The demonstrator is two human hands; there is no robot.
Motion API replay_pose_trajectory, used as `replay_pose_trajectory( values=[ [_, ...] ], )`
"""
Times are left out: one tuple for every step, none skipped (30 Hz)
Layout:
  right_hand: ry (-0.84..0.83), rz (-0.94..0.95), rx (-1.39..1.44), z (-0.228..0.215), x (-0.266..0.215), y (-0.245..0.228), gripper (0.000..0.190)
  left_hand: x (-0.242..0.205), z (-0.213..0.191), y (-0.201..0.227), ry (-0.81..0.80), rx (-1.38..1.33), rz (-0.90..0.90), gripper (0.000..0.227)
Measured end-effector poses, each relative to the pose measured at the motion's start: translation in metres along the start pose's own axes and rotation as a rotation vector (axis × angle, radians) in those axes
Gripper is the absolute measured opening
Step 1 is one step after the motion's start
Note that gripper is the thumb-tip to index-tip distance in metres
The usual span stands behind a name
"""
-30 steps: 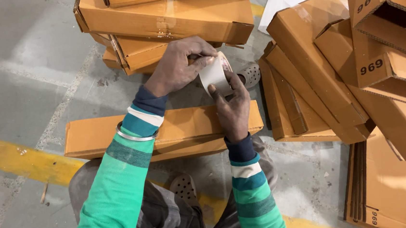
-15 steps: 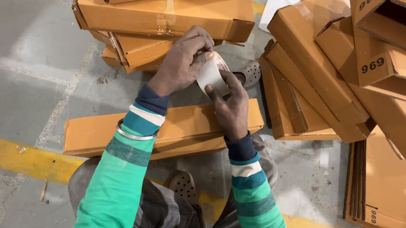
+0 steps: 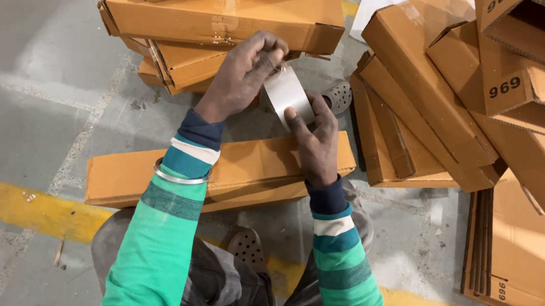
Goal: Folding and taping flat cardboard into boxes in a warehouse environment.
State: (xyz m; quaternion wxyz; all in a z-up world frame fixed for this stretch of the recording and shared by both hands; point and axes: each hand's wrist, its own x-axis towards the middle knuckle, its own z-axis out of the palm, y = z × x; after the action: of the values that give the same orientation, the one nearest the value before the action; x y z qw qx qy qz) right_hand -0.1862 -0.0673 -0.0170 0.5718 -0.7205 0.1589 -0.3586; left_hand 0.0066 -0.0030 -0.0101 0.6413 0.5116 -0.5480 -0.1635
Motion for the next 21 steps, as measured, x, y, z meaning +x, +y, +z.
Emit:
replay_pose_trajectory(
  values=[
    [0.004, 0.013, 0.016, 0.0, 0.0, -0.002, 0.037, 0.001, 0.0, 0.001, -0.006, -0.172, -0.077, 0.031],
    [0.004, 0.015, 0.016, -0.001, -0.001, -0.001, 0.037, 0.0, -0.001, 0.002, -0.006, -0.173, -0.079, 0.031],
    [0.017, 0.029, 0.044, -0.001, 0.0, 0.0, 0.038, -0.001, -0.002, 0.003, -0.058, -0.053, -0.06, 0.029],
    [0.029, 0.043, 0.073, -0.002, 0.0, 0.001, 0.038, -0.002, -0.004, 0.004, -0.109, 0.067, -0.04, 0.027],
    [0.026, 0.043, 0.073, -0.002, -0.001, 0.001, 0.038, -0.001, -0.006, 0.007, -0.106, 0.068, -0.041, 0.027],
    [0.026, 0.03, 0.104, -0.002, -0.001, 0.001, 0.038, -0.001, -0.007, 0.009, -0.124, 0.028, -0.017, 0.025],
    [0.029, 0.018, 0.134, -0.003, -0.001, 0.001, 0.038, -0.001, -0.008, 0.012, -0.145, -0.014, 0.007, 0.023],
    [0.029, 0.019, 0.134, -0.004, -0.001, 0.001, 0.038, -0.001, -0.008, 0.011, -0.145, -0.014, 0.006, 0.023],
    [0.023, 0.018, 0.145, -0.004, -0.002, 0.001, 0.038, -0.001, -0.008, 0.01, -0.14, -0.013, -0.009, 0.023],
    [0.016, 0.018, 0.156, -0.004, -0.002, 0.0, 0.038, -0.001, -0.008, 0.009, -0.136, -0.012, -0.024, 0.023],
    [0.015, 0.018, 0.157, -0.005, -0.002, 0.0, 0.038, -0.001, -0.009, 0.011, -0.134, -0.011, -0.025, 0.023],
    [0.005, 0.032, 0.174, -0.005, -0.003, 0.001, 0.038, -0.001, -0.009, 0.014, -0.14, -0.003, -0.056, 0.022],
    [-0.005, 0.044, 0.191, -0.005, -0.003, 0.001, 0.038, -0.001, -0.01, 0.017, -0.146, 0.008, -0.086, 0.022],
    [-0.006, 0.043, 0.192, -0.005, -0.002, 0.001, 0.038, -0.002, -0.01, 0.015, -0.145, 0.009, -0.085, 0.022],
    [-0.012, 0.048, 0.205, -0.005, -0.002, 0.001, 0.037, -0.002, -0.009, 0.013, -0.143, -0.011, -0.042, 0.022],
    [-0.019, 0.054, 0.217, -0.005, -0.002, 0.002, 0.037, -0.002, -0.008, 0.011, -0.141, -0.03, 0.002, 0.022],
    [-0.017, 0.053, 0.216, -0.005, -0.002, 0.003, 0.037, -0.003, -0.008, 0.013, -0.142, -0.031, 0.003, 0.022],
    [-0.014, 0.057, 0.203, -0.005, -0.002, 0.004, 0.035, -0.003, -0.007, 0.014, -0.112, 0.048, 0.027, 0.023],
    [-0.013, 0.06, 0.188, -0.006, -0.001, 0.005, 0.034, -0.003, -0.006, 0.016, -0.08, 0.127, 0.053, 0.025],
    [-0.012, 0.058, 0.187, -0.006, -0.001, 0.005, 0.034, -0.001, -0.005, 0.015, -0.08, 0.126, 0.055, 0.025],
    [-0.012, 0.057, 0.178, -0.006, -0.001, 0.005, 0.034, -0.001, -0.004, 0.015, -0.05, 0.196, 0.066, 0.026]
  ],
)
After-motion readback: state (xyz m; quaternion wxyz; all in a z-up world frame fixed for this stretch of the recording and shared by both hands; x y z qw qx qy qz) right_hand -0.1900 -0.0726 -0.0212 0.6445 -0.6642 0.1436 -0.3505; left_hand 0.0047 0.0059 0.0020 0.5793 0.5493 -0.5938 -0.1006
